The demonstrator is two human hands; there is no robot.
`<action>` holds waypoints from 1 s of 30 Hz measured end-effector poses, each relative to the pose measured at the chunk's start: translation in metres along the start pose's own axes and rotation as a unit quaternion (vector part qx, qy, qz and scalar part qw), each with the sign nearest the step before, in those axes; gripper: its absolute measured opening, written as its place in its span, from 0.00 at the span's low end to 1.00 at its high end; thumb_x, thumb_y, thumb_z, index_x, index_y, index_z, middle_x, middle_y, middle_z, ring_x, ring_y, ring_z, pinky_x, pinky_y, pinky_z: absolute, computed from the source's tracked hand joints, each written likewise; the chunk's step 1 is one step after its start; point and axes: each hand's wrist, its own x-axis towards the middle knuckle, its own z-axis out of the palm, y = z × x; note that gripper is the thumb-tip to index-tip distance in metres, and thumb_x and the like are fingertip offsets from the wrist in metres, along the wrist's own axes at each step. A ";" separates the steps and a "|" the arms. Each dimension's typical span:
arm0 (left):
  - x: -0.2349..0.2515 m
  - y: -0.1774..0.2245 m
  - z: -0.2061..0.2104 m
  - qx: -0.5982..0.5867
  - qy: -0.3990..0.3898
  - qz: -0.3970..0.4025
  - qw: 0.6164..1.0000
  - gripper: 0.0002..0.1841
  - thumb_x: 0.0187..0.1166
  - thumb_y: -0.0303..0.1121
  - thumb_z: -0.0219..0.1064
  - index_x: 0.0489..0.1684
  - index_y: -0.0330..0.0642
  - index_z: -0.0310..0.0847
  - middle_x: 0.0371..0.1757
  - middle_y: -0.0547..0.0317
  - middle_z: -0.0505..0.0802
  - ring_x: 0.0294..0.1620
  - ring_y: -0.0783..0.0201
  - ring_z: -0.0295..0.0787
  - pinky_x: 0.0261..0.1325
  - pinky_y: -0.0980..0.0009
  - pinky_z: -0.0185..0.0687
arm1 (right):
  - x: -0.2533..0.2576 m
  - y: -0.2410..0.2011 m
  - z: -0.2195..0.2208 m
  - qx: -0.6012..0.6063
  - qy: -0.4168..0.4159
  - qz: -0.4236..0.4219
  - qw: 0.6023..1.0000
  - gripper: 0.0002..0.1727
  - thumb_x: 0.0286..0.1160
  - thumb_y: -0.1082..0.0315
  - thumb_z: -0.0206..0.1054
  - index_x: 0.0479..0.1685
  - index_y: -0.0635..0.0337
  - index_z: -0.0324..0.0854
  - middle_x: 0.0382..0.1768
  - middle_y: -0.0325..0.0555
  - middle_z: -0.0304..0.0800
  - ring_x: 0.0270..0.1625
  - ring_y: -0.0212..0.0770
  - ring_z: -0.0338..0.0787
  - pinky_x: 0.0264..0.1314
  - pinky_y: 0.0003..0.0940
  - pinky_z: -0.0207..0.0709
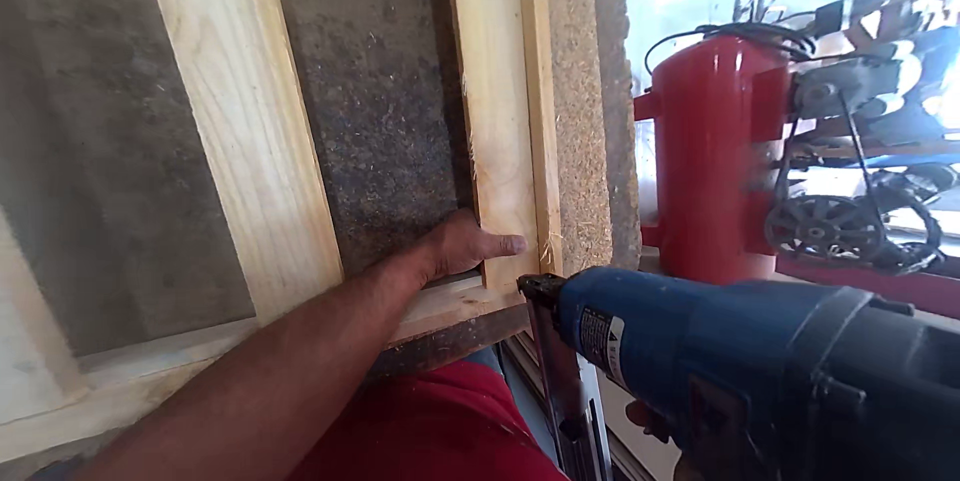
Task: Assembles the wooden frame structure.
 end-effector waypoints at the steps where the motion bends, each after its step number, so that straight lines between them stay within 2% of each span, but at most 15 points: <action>1: 0.000 -0.001 0.000 0.010 0.002 0.005 1.000 0.27 0.67 0.51 0.82 0.58 0.41 0.88 0.49 0.57 0.98 0.54 0.64 0.96 0.66 0.58 0.92 | 0.006 -0.001 0.000 -0.010 0.000 -0.001 1.000 0.19 0.79 0.65 0.65 0.63 0.68 0.79 0.49 0.44 0.90 0.43 0.29 0.90 0.53 0.31 0.86; 4: -0.004 0.009 0.000 0.038 0.019 -0.012 0.999 0.27 0.66 0.52 0.83 0.53 0.40 0.90 0.45 0.57 0.98 0.50 0.66 0.97 0.63 0.58 0.92 | 0.013 -0.006 -0.001 -0.025 0.025 -0.004 0.999 0.11 0.78 0.69 0.69 0.54 0.64 0.84 0.40 0.45 0.95 0.35 0.38 0.93 0.42 0.39 0.90; 7: -0.005 0.014 0.000 0.053 0.021 -0.034 0.998 0.27 0.66 0.53 0.83 0.52 0.40 0.90 0.44 0.56 0.98 0.49 0.66 0.96 0.63 0.58 0.91 | 0.021 -0.019 -0.001 -0.039 0.018 0.015 0.999 0.10 0.79 0.69 0.68 0.55 0.62 0.84 0.38 0.46 0.94 0.31 0.40 0.92 0.36 0.40 0.90; 9: -0.004 0.014 0.000 0.058 0.017 -0.045 0.997 0.28 0.65 0.54 0.83 0.53 0.39 0.89 0.45 0.56 0.98 0.50 0.65 0.96 0.63 0.57 0.90 | 0.027 -0.035 0.007 -0.046 0.033 0.054 0.997 0.08 0.78 0.69 0.69 0.52 0.58 0.85 0.37 0.43 0.94 0.28 0.38 0.90 0.33 0.37 0.88; 11: -0.003 0.015 -0.001 0.070 0.016 -0.058 0.996 0.30 0.64 0.55 0.84 0.53 0.39 0.89 0.45 0.55 0.97 0.51 0.63 0.96 0.63 0.55 0.89 | 0.038 -0.048 0.020 -0.080 0.079 0.087 0.990 0.04 0.69 0.71 0.70 0.40 0.56 0.86 0.27 0.38 0.91 0.22 0.33 0.87 0.26 0.31 0.86; 12: -0.002 0.016 -0.001 0.078 0.017 -0.066 0.995 0.30 0.63 0.56 0.84 0.52 0.39 0.89 0.45 0.55 0.97 0.51 0.63 0.96 0.63 0.54 0.89 | 0.038 -0.048 0.013 -0.089 0.040 0.090 0.991 0.05 0.77 0.68 0.69 0.44 0.58 0.85 0.31 0.40 0.91 0.24 0.35 0.87 0.29 0.33 0.86; 14: -0.002 0.015 -0.001 0.090 0.017 -0.081 0.992 0.32 0.62 0.58 0.83 0.52 0.38 0.89 0.45 0.54 0.97 0.51 0.61 0.95 0.64 0.52 0.88 | 0.038 -0.045 0.004 -0.114 -0.025 0.085 0.990 0.09 0.82 0.65 0.66 0.49 0.61 0.82 0.34 0.40 0.88 0.27 0.34 0.86 0.32 0.34 0.85; 16: -0.004 0.017 -0.001 0.091 0.012 -0.083 0.992 0.32 0.63 0.58 0.83 0.51 0.38 0.89 0.46 0.53 0.97 0.52 0.60 0.95 0.63 0.52 0.88 | 0.037 -0.059 0.012 -0.124 0.003 0.106 0.987 0.06 0.78 0.67 0.68 0.46 0.60 0.85 0.31 0.35 0.90 0.27 0.30 0.87 0.34 0.29 0.86; 17: -0.004 0.019 -0.003 0.091 0.008 -0.081 0.993 0.31 0.64 0.57 0.83 0.52 0.37 0.88 0.46 0.52 0.97 0.52 0.60 0.95 0.64 0.52 0.88 | 0.040 -0.070 0.022 -0.125 0.034 0.112 0.985 0.05 0.71 0.71 0.68 0.43 0.59 0.85 0.29 0.32 0.90 0.27 0.26 0.87 0.34 0.23 0.85; 18: -0.003 0.020 -0.004 0.089 0.004 -0.078 0.993 0.32 0.64 0.57 0.83 0.54 0.37 0.88 0.47 0.52 0.96 0.53 0.60 0.94 0.65 0.52 0.87 | 0.039 -0.073 0.025 -0.120 0.048 0.120 0.984 0.07 0.69 0.72 0.68 0.44 0.58 0.86 0.30 0.33 0.91 0.27 0.27 0.87 0.34 0.24 0.85; 19: -0.003 0.020 -0.004 0.086 -0.002 -0.077 0.993 0.32 0.65 0.57 0.82 0.55 0.38 0.88 0.48 0.52 0.96 0.54 0.60 0.94 0.66 0.52 0.87 | 0.035 -0.064 0.015 -0.101 0.021 0.110 0.989 0.09 0.75 0.70 0.69 0.51 0.59 0.85 0.36 0.39 0.93 0.29 0.33 0.89 0.36 0.31 0.87; 21: -0.001 0.016 -0.005 0.079 -0.007 -0.076 0.994 0.32 0.64 0.57 0.83 0.55 0.38 0.88 0.48 0.52 0.96 0.54 0.61 0.94 0.65 0.52 0.87 | 0.029 -0.047 0.002 -0.090 -0.006 0.078 0.993 0.12 0.79 0.66 0.69 0.55 0.61 0.84 0.40 0.45 0.94 0.31 0.39 0.91 0.38 0.40 0.89; 26: 0.000 0.018 -0.005 0.068 -0.008 -0.084 0.994 0.32 0.63 0.56 0.83 0.53 0.36 0.88 0.48 0.51 0.97 0.54 0.60 0.94 0.65 0.52 0.87 | 0.037 -0.050 0.011 -0.076 -0.021 0.079 0.994 0.11 0.80 0.67 0.67 0.56 0.57 0.85 0.36 0.39 0.93 0.28 0.34 0.88 0.33 0.33 0.87; 30: -0.001 0.016 -0.004 0.080 -0.008 -0.088 0.993 0.33 0.64 0.57 0.83 0.54 0.35 0.88 0.49 0.49 0.96 0.56 0.56 0.94 0.66 0.48 0.86 | 0.033 -0.044 0.004 -0.090 -0.021 0.077 0.993 0.08 0.81 0.65 0.68 0.50 0.58 0.85 0.37 0.43 0.93 0.28 0.37 0.89 0.33 0.38 0.87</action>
